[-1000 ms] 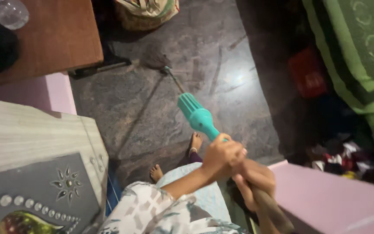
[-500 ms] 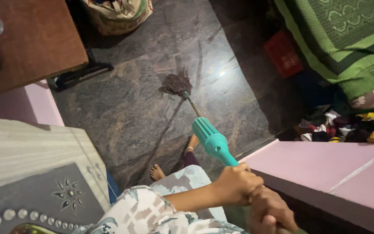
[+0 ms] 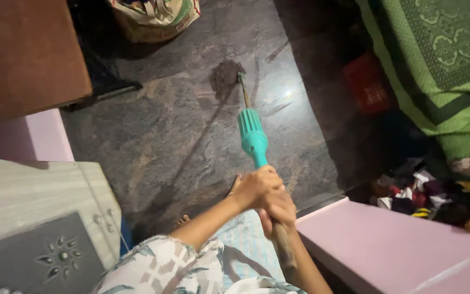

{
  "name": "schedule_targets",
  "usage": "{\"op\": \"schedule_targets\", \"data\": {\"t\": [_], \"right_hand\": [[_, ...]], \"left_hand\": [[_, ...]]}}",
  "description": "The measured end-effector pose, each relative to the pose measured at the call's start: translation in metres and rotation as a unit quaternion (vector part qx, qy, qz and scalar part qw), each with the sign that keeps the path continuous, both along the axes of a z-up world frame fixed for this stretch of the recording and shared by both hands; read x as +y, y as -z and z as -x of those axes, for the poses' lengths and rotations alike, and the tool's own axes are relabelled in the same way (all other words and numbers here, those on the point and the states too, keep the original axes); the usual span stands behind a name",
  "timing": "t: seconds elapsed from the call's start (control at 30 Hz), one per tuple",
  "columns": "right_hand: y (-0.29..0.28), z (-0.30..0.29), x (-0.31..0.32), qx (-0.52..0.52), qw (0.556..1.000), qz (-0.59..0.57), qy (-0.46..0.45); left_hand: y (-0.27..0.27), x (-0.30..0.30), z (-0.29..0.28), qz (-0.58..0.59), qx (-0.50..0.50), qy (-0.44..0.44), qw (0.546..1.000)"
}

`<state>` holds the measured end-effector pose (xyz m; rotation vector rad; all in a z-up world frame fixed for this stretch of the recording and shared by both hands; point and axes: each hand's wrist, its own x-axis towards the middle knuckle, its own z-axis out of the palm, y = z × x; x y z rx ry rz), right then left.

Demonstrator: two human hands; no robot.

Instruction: The person mops a tiled floor using a teal spin mop, moving it back and forth in a repetitive motion. The camera is positioned overhead, showing the hands and the mop head as the person cleans the area.

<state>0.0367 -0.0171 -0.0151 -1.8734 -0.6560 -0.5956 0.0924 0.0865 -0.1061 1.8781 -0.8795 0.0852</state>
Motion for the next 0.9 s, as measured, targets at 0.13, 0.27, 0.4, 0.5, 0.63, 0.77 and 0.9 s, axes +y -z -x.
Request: {"op": "schedule_targets", "data": {"t": [0.13, 0.27, 0.4, 0.5, 0.63, 0.77, 0.9], "right_hand": [[0.042, -0.080, -0.037, 0.041, 0.992, 0.087, -0.079], [0.060, -0.143, -0.064, 0.042, 0.972, 0.132, -0.192], [0.047, -0.166, -0.077, 0.059, 0.967, 0.162, -0.188], [0.020, -0.158, -0.087, 0.085, 0.967, 0.157, -0.182], [-0.029, -0.107, -0.079, 0.116, 0.976, 0.122, -0.137], [-0.092, -0.040, -0.057, 0.151, 0.980, 0.122, -0.045], [-0.145, 0.015, -0.014, 0.183, 0.983, 0.029, 0.009]], "left_hand": [[0.042, -0.028, -0.071, -0.007, 0.065, -0.019, 0.998], [0.070, -0.037, -0.131, -0.015, 0.056, 0.025, 0.998], [0.061, -0.044, -0.147, 0.014, 0.071, 0.018, 0.997], [0.039, -0.057, -0.141, 0.009, 0.053, 0.018, 0.998], [0.000, -0.062, -0.100, -0.016, 0.010, 0.014, 1.000], [-0.051, -0.052, -0.044, -0.012, -0.011, 0.035, 0.999], [-0.105, -0.020, 0.007, -0.043, 0.029, 0.103, 0.993]]}}
